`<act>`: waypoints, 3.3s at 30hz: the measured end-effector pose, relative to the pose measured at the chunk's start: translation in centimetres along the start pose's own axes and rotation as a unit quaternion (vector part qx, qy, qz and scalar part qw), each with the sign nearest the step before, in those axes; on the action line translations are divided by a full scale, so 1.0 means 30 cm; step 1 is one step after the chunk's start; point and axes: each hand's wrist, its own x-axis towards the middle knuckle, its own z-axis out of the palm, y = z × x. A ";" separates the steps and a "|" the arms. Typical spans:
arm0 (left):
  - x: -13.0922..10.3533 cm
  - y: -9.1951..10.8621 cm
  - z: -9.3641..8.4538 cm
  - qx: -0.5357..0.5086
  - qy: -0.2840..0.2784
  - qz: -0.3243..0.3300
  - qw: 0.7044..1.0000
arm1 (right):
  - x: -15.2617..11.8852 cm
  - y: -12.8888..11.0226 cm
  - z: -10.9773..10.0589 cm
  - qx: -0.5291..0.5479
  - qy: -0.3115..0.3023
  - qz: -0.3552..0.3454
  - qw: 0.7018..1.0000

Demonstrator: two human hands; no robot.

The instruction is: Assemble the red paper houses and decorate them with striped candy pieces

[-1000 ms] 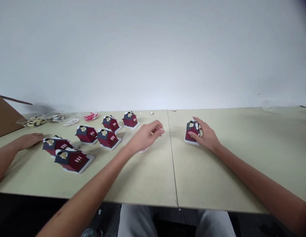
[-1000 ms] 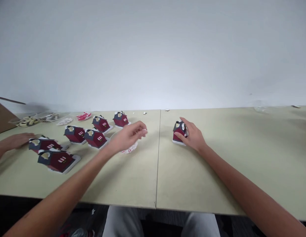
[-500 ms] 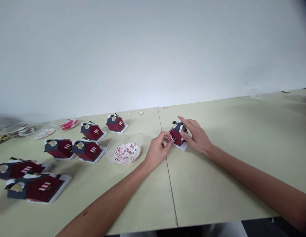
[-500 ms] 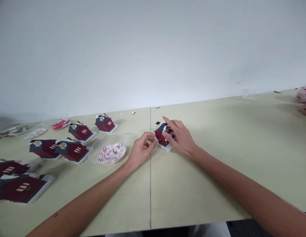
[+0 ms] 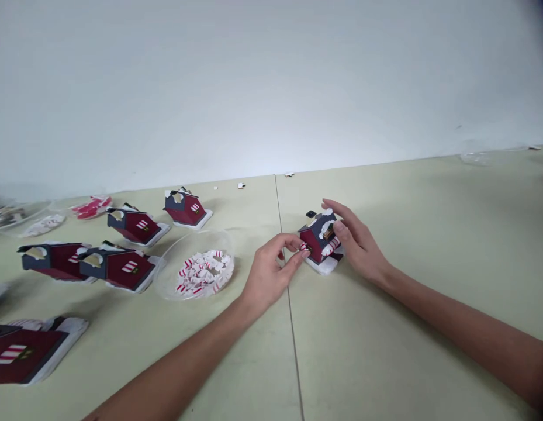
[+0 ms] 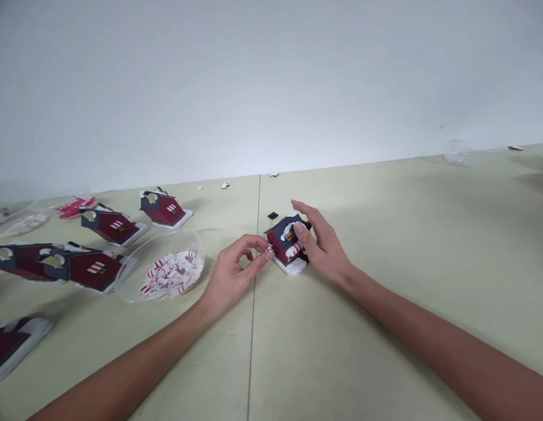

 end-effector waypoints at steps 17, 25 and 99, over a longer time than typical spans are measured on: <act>-0.008 0.001 -0.003 -0.028 0.026 -0.005 0.999 | -0.036 -0.077 0.054 0.090 -0.010 0.087 0.992; -0.018 -0.007 0.005 -0.068 0.017 -0.013 0.997 | -0.061 -0.132 0.060 0.125 0.003 0.149 0.981; -0.616 -0.069 -1.302 0.458 0.262 -0.202 0.825 | -0.051 0.290 -0.382 -0.227 0.194 0.010 0.954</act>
